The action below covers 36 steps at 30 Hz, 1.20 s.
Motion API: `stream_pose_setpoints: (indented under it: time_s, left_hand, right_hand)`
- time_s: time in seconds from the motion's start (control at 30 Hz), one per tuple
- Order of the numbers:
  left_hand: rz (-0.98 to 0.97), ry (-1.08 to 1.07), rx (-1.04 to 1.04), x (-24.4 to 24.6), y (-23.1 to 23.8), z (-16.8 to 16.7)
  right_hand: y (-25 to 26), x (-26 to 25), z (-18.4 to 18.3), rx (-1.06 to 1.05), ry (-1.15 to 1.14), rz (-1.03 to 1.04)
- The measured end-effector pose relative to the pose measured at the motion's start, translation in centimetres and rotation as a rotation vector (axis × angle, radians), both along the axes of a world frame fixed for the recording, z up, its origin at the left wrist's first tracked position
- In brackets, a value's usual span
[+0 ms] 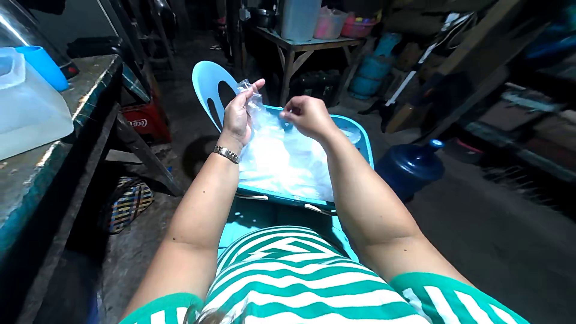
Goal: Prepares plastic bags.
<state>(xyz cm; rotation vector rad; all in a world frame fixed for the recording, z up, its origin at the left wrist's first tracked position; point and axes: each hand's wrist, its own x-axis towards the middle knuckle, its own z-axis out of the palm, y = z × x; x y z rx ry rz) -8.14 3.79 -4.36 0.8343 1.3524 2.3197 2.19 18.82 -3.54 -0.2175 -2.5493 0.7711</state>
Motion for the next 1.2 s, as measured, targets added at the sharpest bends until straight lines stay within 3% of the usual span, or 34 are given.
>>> stream_pose_setpoints:
  time_s: [0.1, 0.17, 0.4, 0.8, 0.87, 0.97, 1.03, 1.13, 1.2]
  left_hand:
    - [-0.161, 0.034, 0.006, 0.5, -0.3, 0.2]
    - [-0.265, 0.067, 0.026, 0.7, -0.4, 0.2]
    - [-0.004, 0.071, -0.059, 0.3, 0.1, -0.2]
    - [-0.24, 0.063, -0.148, 0.9, -0.5, -0.1]
    - [-0.265, 0.067, -0.154, 1.0, -0.7, 0.0]
    - [-0.384, 0.185, -0.22, 1.0, -1.2, -0.1]
    - [-0.451, 0.252, -0.231, 0.8, -1.4, -0.3]
    - [-0.449, 0.164, -0.072, 0.5, -1.6, -0.4]
    - [-0.47, 0.0, 0.082, 0.5, -1.4, -0.2]
  right_hand:
    - [-0.8, -0.3, -0.2, -0.265, 0.286, 0.041]
    - [-1.1, -0.4, -0.5, -0.437, 0.283, 0.169]
    - [-1.0, -0.6, -0.6, -0.284, 0.232, 0.046]
    - [-1.5, -0.6, -0.4, -0.417, 0.247, 0.001]
    - [-1.3, -0.8, -0.6, -0.551, 0.315, 0.02]
    - [-1.1, -0.8, -0.2, -1.027, 0.437, 0.129]
    - [-1.1, -0.4, 0.2, -1.208, 0.402, 0.198]
    - [-1.4, 0.8, 0.3, -1.082, 0.165, 0.338]
    - [-0.8, 1.4, -0.3, -0.873, 0.031, 0.623]
